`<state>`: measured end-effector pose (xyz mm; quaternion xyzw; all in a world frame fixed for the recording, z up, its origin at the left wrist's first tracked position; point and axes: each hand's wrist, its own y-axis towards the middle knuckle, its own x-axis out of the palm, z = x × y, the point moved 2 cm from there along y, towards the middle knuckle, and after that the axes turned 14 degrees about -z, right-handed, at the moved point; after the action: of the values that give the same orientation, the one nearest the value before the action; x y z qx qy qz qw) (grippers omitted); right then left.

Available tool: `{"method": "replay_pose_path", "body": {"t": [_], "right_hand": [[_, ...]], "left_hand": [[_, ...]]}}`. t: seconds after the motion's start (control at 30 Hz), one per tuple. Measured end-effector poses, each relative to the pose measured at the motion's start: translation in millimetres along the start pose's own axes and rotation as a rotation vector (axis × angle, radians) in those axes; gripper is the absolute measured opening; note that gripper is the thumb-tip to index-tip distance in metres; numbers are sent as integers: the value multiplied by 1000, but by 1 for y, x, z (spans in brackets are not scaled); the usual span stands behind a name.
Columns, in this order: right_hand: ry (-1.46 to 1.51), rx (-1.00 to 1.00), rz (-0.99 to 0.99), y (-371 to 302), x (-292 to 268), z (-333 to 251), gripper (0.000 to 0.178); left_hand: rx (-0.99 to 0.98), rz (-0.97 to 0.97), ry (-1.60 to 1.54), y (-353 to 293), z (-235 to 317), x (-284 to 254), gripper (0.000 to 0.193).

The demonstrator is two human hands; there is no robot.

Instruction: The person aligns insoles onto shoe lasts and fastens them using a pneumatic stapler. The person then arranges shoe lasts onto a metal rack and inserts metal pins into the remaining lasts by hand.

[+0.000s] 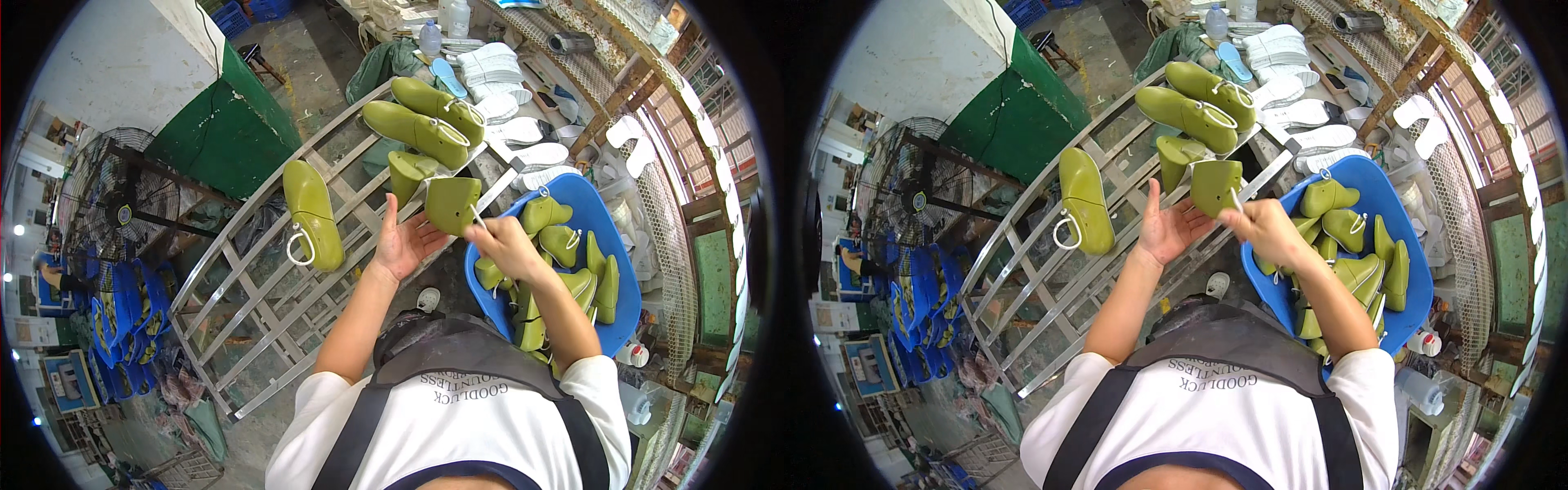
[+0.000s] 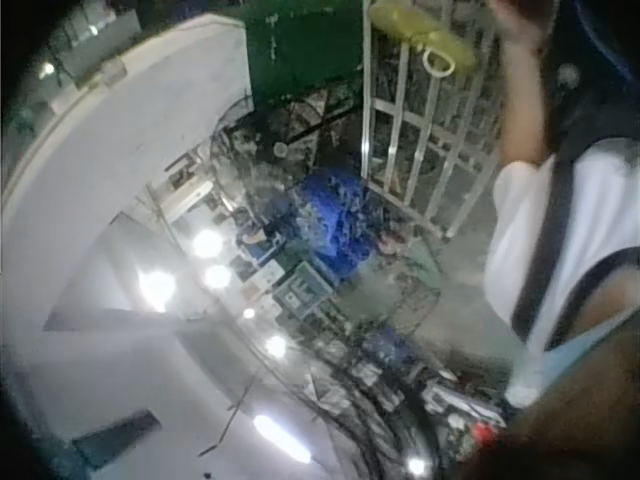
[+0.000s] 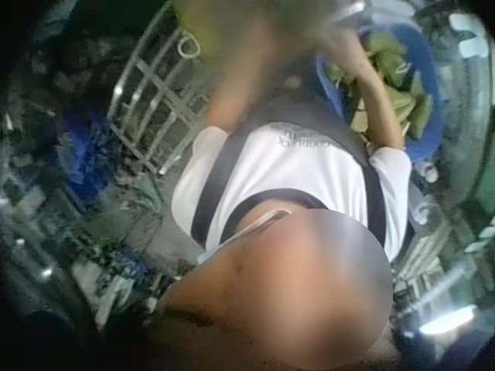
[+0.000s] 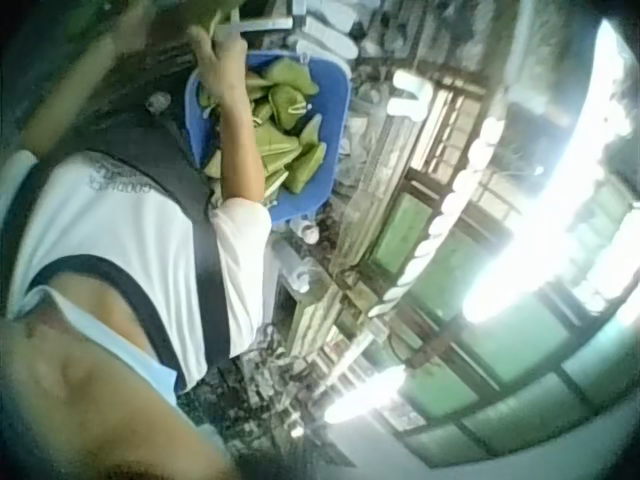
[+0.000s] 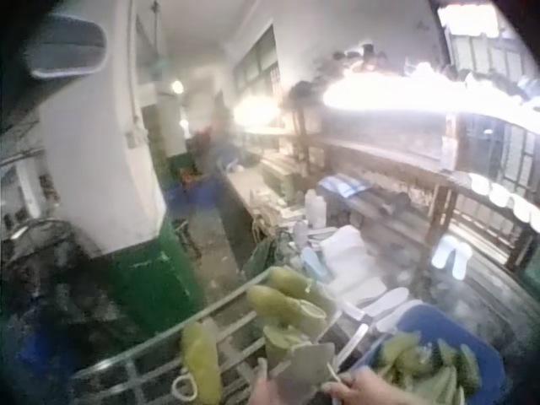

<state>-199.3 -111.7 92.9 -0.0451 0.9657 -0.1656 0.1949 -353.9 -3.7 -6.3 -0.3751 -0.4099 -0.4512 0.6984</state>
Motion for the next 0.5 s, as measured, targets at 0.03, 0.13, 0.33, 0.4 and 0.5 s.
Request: {"method": "replay_pose_path", "body": {"t": [0.03,0.13,0.33,0.4,0.5], "right_hand": [[91,-106,-45,-14,-1,-25,44],[-110,-529,-141,-54,5,-85,34],[-112,-1006,-211,-120,10,-107,40],[-133,-1035,-187,-149,9,-109,33],[-131,-931,-16,-182,1,-96,18]], "left_hand": [[28,-33,-152,-2,-1,11,101],[125,-271,-292,8,-29,25,98],[305,-393,-358,11,-46,72,88],[338,-387,-68,4,-51,98,91],[144,-623,146,-1,-75,91,90]]}}
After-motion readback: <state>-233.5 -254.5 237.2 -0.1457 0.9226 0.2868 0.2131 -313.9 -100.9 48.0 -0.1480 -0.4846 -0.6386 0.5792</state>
